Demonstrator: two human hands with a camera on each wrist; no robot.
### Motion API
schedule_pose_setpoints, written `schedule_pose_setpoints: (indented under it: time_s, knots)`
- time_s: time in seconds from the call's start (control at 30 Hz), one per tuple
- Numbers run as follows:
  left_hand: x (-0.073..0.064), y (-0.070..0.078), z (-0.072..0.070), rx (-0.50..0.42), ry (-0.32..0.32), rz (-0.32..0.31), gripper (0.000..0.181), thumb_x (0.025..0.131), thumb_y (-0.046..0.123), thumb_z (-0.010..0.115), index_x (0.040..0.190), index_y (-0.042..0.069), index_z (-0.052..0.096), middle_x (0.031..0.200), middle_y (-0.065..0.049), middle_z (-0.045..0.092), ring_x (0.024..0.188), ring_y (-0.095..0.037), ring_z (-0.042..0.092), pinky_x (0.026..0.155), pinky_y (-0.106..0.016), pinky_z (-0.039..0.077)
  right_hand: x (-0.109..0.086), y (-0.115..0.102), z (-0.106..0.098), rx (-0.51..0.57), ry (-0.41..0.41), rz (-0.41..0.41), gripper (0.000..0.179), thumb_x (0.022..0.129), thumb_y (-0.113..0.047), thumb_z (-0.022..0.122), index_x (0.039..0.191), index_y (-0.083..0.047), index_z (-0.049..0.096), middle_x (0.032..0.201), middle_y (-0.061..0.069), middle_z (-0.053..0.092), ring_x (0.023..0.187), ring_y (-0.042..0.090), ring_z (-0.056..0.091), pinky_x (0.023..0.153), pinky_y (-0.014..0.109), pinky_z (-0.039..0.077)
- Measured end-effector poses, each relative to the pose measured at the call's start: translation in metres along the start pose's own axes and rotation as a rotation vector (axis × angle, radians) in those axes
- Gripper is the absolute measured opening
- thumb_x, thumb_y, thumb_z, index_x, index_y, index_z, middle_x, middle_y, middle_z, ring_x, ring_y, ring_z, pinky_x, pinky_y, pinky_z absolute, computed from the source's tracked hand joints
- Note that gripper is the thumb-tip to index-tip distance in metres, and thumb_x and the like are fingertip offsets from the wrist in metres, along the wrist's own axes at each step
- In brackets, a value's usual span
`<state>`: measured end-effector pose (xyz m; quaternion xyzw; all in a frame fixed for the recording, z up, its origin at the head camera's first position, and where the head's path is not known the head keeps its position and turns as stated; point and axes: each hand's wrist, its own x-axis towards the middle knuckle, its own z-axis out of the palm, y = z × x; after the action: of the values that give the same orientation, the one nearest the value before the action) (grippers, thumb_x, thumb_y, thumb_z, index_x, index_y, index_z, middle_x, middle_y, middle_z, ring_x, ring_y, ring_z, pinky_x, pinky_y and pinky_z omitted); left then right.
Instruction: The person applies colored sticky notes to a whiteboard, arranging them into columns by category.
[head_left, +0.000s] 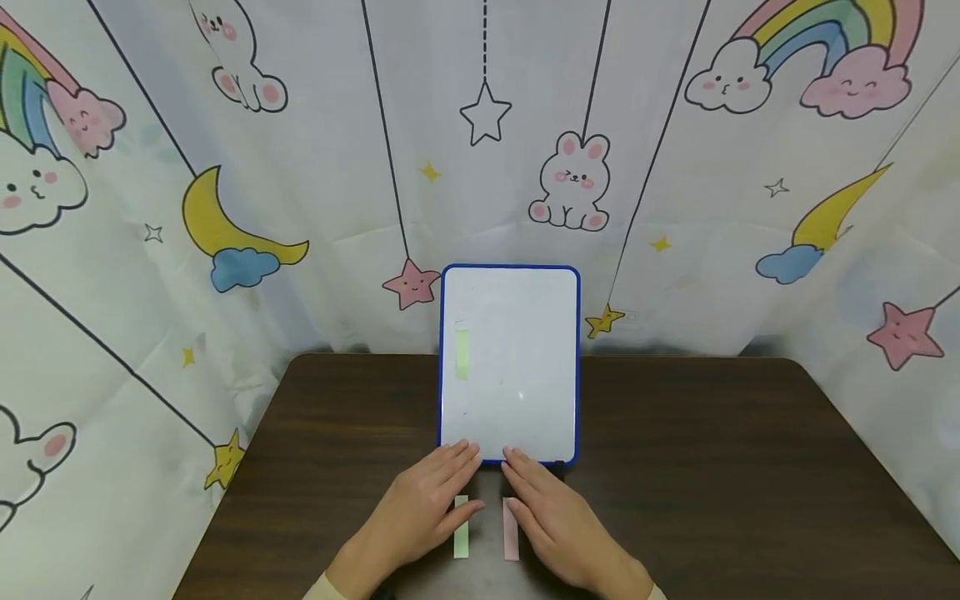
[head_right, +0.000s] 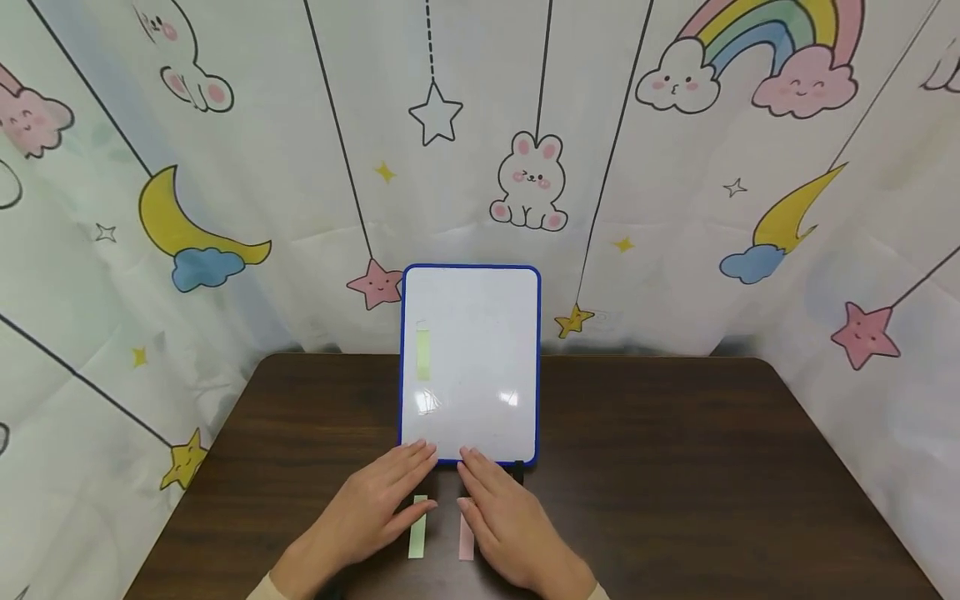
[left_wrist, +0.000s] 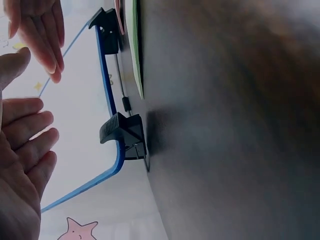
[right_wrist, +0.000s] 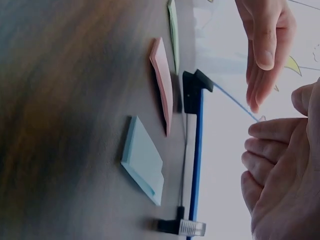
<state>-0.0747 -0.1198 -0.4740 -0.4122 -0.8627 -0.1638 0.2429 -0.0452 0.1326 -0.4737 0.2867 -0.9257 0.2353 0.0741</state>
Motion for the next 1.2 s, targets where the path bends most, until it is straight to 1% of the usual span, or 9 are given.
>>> schedule_pose_setpoints:
  time_s: [0.2,0.27,0.33,0.5,0.67,0.83,0.97,1.13,1.2]
  knots:
    - [-0.008,0.001,-0.003,-0.007,0.008,0.013,0.052,0.092,0.042,0.074,0.128,0.004,0.071,0.135,-0.01,0.069,0.126,-0.022,0.066,0.102,-0.038,0.057,0.002,-0.004,0.004,-0.013,-0.068,0.008,0.052,0.111,-0.042,0.038,0.15,-0.01,0.052,0.164,-0.003,0.04,0.151,0.015,0.039,0.116,0.046,0.045]
    - [-0.01,0.002,-0.003,-0.012,0.0,0.017,0.052,0.092,0.043,0.074,0.126,0.004,0.071,0.134,-0.01,0.069,0.125,-0.022,0.067,0.101,-0.037,0.057,0.001,-0.005,0.003,-0.018,-0.103,0.008,0.053,0.111,-0.043,0.035,0.151,-0.01,0.05,0.164,-0.003,0.038,0.151,0.016,0.038,0.116,0.047,0.045]
    - [-0.012,0.003,-0.004,-0.016,-0.022,0.018,0.052,0.092,0.044,0.073,0.125,0.004,0.072,0.134,-0.01,0.069,0.125,-0.021,0.067,0.101,-0.037,0.058,0.002,-0.005,0.003,-0.018,-0.151,0.012,0.054,0.111,-0.044,0.033,0.152,-0.012,0.049,0.165,-0.005,0.036,0.152,0.016,0.037,0.116,0.047,0.045]
    - [-0.015,0.006,-0.006,-0.027,-0.109,0.004,0.053,0.095,0.048,0.069,0.125,0.005,0.072,0.134,-0.009,0.069,0.126,-0.02,0.066,0.102,-0.036,0.057,0.002,-0.008,0.0,0.003,-0.252,0.029,0.055,0.111,-0.045,0.031,0.154,-0.014,0.046,0.166,-0.005,0.035,0.152,0.018,0.036,0.117,0.048,0.043]
    - [-0.019,0.008,-0.008,-0.036,-0.211,-0.023,0.055,0.098,0.05,0.062,0.127,0.004,0.07,0.135,-0.01,0.068,0.126,-0.022,0.066,0.104,-0.036,0.056,0.002,-0.01,-0.001,0.009,-0.284,0.0,0.058,0.111,-0.046,0.028,0.153,-0.011,0.047,0.163,0.0,0.04,0.15,0.021,0.041,0.117,0.048,0.044]
    - [-0.021,0.01,-0.009,-0.036,-0.307,-0.081,0.057,0.097,0.051,0.063,0.131,0.005,0.068,0.138,-0.009,0.067,0.129,-0.022,0.064,0.107,-0.039,0.054,0.0,-0.011,0.003,0.021,-0.321,-0.037,0.059,0.111,-0.047,0.025,0.154,-0.011,0.045,0.163,0.002,0.041,0.149,0.022,0.043,0.116,0.048,0.045]
    - [-0.021,0.012,-0.011,-0.052,-0.369,-0.122,0.06,0.095,0.051,0.065,0.134,0.005,0.066,0.138,-0.008,0.067,0.131,-0.023,0.063,0.109,-0.041,0.053,-0.001,-0.013,0.01,0.002,-0.338,-0.089,0.058,0.112,-0.045,0.025,0.154,-0.011,0.046,0.163,0.003,0.042,0.147,0.023,0.045,0.114,0.047,0.047]
    - [-0.02,0.012,-0.012,-0.066,-0.424,-0.146,0.06,0.095,0.05,0.066,0.135,0.005,0.066,0.137,-0.007,0.068,0.129,-0.023,0.064,0.108,-0.041,0.053,-0.002,-0.017,0.016,-0.052,-0.319,-0.192,0.055,0.112,-0.041,0.028,0.151,-0.008,0.049,0.159,0.006,0.046,0.145,0.021,0.049,0.112,0.042,0.05]
    - [-0.02,0.012,-0.013,-0.071,-0.448,-0.154,0.061,0.095,0.052,0.065,0.135,0.006,0.066,0.137,-0.007,0.067,0.129,-0.023,0.064,0.108,-0.041,0.053,-0.003,-0.018,0.018,-0.057,-0.308,-0.224,0.054,0.113,-0.039,0.029,0.15,-0.007,0.051,0.158,0.008,0.048,0.144,0.021,0.049,0.111,0.04,0.051]
